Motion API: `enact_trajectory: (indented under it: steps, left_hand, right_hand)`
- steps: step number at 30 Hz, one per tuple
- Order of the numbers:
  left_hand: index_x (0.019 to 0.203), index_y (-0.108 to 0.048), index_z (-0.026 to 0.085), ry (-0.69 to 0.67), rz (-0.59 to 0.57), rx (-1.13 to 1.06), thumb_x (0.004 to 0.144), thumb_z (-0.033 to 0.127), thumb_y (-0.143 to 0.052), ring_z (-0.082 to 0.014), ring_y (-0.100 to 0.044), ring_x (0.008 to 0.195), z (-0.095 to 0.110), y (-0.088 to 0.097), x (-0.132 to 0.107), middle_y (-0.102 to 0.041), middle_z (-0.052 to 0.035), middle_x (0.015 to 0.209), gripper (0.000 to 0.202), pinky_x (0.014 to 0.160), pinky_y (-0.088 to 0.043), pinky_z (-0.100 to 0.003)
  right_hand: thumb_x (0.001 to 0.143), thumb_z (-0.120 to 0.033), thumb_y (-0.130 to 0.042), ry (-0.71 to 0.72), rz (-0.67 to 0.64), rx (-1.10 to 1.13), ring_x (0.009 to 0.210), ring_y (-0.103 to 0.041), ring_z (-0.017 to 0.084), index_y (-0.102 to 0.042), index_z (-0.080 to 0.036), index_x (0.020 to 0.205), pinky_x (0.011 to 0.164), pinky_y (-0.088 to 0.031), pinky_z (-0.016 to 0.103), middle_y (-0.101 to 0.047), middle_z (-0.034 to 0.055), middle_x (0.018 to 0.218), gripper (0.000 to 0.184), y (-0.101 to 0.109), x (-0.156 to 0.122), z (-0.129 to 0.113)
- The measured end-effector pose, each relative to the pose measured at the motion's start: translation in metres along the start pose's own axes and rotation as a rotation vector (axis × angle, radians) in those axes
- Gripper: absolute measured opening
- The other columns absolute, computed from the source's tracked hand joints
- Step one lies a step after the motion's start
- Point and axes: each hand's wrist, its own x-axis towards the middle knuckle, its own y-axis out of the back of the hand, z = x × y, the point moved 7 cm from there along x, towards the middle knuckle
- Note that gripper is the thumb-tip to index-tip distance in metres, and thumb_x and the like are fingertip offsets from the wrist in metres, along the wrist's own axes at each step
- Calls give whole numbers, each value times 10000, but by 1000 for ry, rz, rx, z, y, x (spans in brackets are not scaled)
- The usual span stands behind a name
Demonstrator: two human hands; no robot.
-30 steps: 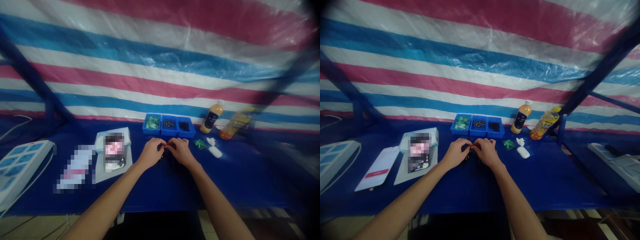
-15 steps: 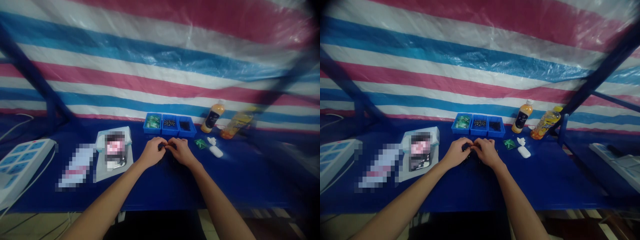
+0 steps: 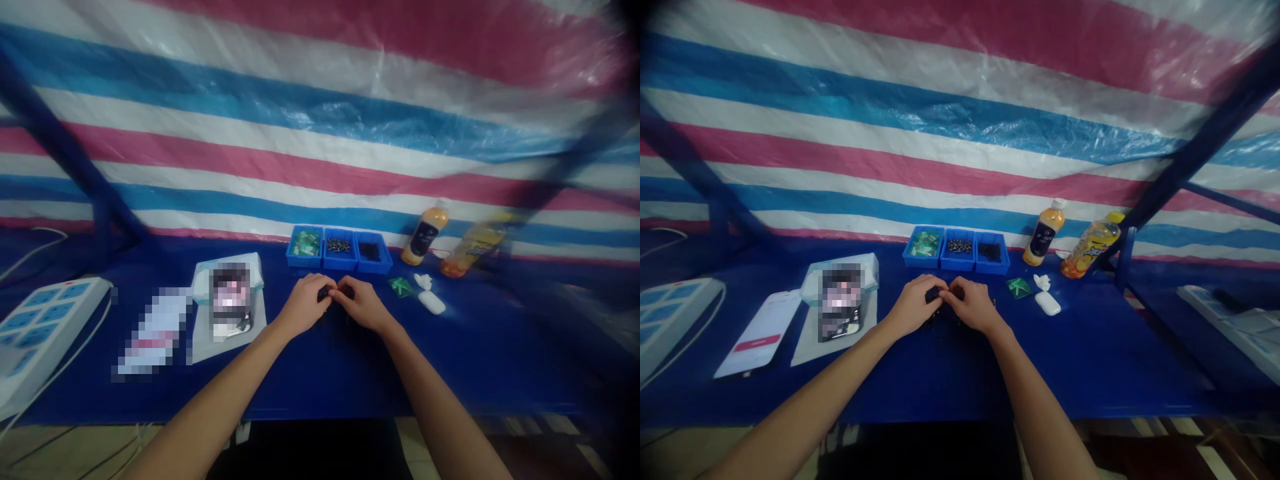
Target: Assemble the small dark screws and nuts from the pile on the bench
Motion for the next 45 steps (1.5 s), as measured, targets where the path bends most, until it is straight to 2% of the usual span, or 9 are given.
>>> enact_trajectory:
  steps: [8, 15, 22, 34, 37, 39, 41, 43, 45]
  left_hand:
    - [915, -664, 214, 75, 126, -62, 839, 230, -659, -189, -651, 863, -9, 9, 1, -707, -11, 904, 79, 826, -483, -331]
    - [907, -672, 230, 70, 111, 27, 830, 260, -694, -190, -652, 845, -8, 8, 0, -713, 4, 885, 85, 803, -459, -337]
    - [1076, -640, 258, 82, 98, -32, 729, 360, -796, -200, -644, 898, -10, 7, 0, -699, -4, 930, 393, 829, -466, -346]
    - [985, -659, 234, 106, 28, 16, 787, 287, -727, -190, -637, 842, -20, -1, 0, -690, -5, 885, 216, 768, -467, -311]
    - [974, -659, 234, 102, 15, 26, 805, 273, -700, -187, -635, 835, -20, -2, 0, -687, -2, 877, 179, 765, -469, -311]
    - [969, -659, 232, 98, 10, 32, 812, 262, -687, -186, -634, 835, -19, -2, 0, -686, -2, 876, 162, 766, -471, -310]
    - [964, -659, 232, 101, 7, 48, 816, 253, -676, -187, -633, 833, -19, -2, 0, -687, -2, 875, 150, 765, -472, -311]
    - [968, -661, 235, 110, 2, 75, 826, 239, -655, -192, -634, 843, -20, -2, 0, -689, -3, 890, 142, 768, -474, -317]
    - [980, -664, 239, 124, -3, 107, 841, 215, -620, -199, -635, 869, -21, -2, 0, -692, -9, 923, 148, 783, -478, -328]
  right_hand:
    - [928, -408, -487, 34, 17, 244, 840, -633, 167, -639, -205, 1047, 784, -464, 290, -694, 28, 913, 279, 2, 2, 0]
    - [894, -381, -532, 23, -7, 400, 810, -604, 154, -629, -184, 955, 755, -454, 268, -667, 26, 882, 227, -1, 3, 2]
    - [900, -462, -489, -111, 36, 353, 594, -448, 115, -553, -183, 688, 578, -350, 238, -514, -26, 639, 357, 2, 6, 16]
    - [826, -510, -581, -270, 128, 543, 525, -416, 97, -504, -165, 552, 561, -322, 246, -486, -22, 531, 447, 7, 6, 36]
    - [812, -525, -608, -268, 192, 651, 529, -453, 101, -568, -163, 674, 564, -346, 243, -521, -22, 566, 389, 9, 6, 38]
    - [808, -536, -619, -244, 257, 753, 537, -492, 107, -603, -187, 945, 564, -374, 241, -586, -21, 658, 375, 11, 6, 38]
    - [815, -534, -615, -219, 308, 774, 531, -507, 110, -528, -223, 1177, 550, -386, 241, -622, -20, 729, 485, 14, 7, 37]
    - [834, -517, -597, -204, 329, 654, 529, -504, 115, -539, -213, 1185, 545, -388, 244, -617, -18, 707, 468, 18, 7, 37]
    - [857, -485, -569, -182, 343, 450, 569, -526, 133, -616, -189, 1061, 578, -404, 256, -611, -4, 680, 362, 24, 6, 36]
